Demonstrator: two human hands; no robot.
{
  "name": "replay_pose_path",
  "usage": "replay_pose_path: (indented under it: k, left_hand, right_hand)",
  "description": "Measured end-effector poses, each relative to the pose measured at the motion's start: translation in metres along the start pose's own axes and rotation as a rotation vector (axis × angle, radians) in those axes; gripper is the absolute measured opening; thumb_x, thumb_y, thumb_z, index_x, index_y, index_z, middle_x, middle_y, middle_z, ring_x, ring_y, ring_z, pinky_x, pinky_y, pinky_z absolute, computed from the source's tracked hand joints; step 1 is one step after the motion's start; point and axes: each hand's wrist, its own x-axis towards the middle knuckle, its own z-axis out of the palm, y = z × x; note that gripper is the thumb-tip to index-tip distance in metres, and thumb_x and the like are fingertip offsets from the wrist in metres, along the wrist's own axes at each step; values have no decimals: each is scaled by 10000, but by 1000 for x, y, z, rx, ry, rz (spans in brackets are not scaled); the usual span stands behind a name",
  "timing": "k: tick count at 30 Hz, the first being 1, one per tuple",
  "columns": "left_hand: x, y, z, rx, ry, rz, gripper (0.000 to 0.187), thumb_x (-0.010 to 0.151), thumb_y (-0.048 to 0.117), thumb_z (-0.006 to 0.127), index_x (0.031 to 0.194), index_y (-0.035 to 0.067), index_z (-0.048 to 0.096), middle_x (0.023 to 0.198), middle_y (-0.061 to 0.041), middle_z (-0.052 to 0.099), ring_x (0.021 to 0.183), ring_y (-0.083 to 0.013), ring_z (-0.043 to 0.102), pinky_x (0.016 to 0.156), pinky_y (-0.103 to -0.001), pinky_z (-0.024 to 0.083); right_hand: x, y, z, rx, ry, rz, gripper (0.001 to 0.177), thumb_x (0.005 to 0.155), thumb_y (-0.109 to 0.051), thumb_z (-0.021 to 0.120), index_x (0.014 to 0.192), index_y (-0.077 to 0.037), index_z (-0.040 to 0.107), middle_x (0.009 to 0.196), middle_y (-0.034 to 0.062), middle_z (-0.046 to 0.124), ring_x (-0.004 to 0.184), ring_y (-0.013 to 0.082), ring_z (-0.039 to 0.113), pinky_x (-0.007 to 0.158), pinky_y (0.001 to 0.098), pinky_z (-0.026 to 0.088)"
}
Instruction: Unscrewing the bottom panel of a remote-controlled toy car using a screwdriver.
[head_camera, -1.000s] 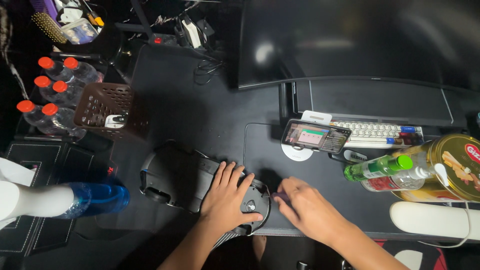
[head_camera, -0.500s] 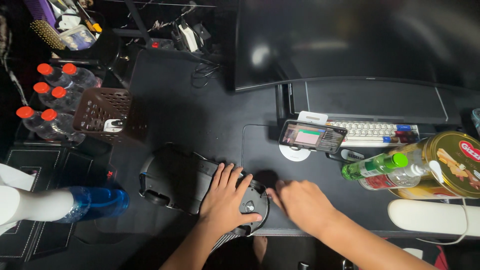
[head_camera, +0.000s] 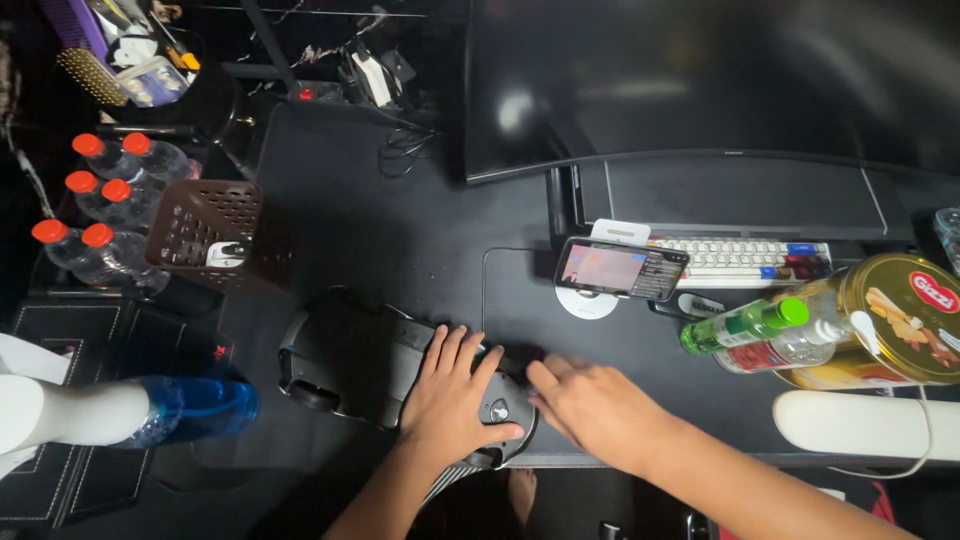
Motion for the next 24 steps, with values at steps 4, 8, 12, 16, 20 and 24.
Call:
replay_pose_path:
  k: [4,8,12,16,20,24]
  left_hand:
    - [1,-3,0,-3,42,11,1058,625,710,789,1382,21,518,1426,-255,442,1392,-438,303,1194,-549,112]
    - [0,-3,0,-6,20,7,1056,634,700,793,1390,20,511,1421,-251,441,1392,-439,301,1199,-551,108]
    - [2,-6,1,-5,58,13,1051,633,700,796,1386,21,518,1424,-253,445,1390,-443,305,1198,-556,109]
    - [3,-4,-1,-13,27,5,1052,629,691,802,1383,17,514,1424,-257,439,1396,-443,301,1197,-552,106]
    - [2,-8,2,-20,58,11,1048,634,683,803,1384,10,517,1420,-263,444,1389,-452,310,1203,-558,107]
    - [4,-8,3,-47,75,29,1045,634,683,804,1377,4,524,1416,-278,447,1380,-462,316,1194,-561,110]
  right_hand:
    - [5,-5,9,-71,-269,335,336,1021,-381,548,1001,-47,577,817,182,683,751,385,697,663,465,565]
    - [-5,4,14,10,53,-51,251,836,-194,625,1010,-21,572,895,188,664,774,404,687,593,450,544]
    - [4,3,16,-68,-393,390,362,1065,-419,511,1054,-63,573,797,183,696,768,387,699,712,475,563]
    - [1,4,6,-17,-92,160,267,952,-284,580,1013,-25,555,864,204,661,716,405,696,590,471,558]
    - [-7,17,29,-153,-410,368,383,1104,-449,501,1000,-90,585,832,165,684,772,371,697,710,461,560]
    - [-3,3,3,-28,-169,259,351,962,-345,602,1064,-13,553,882,198,645,689,406,678,589,479,547]
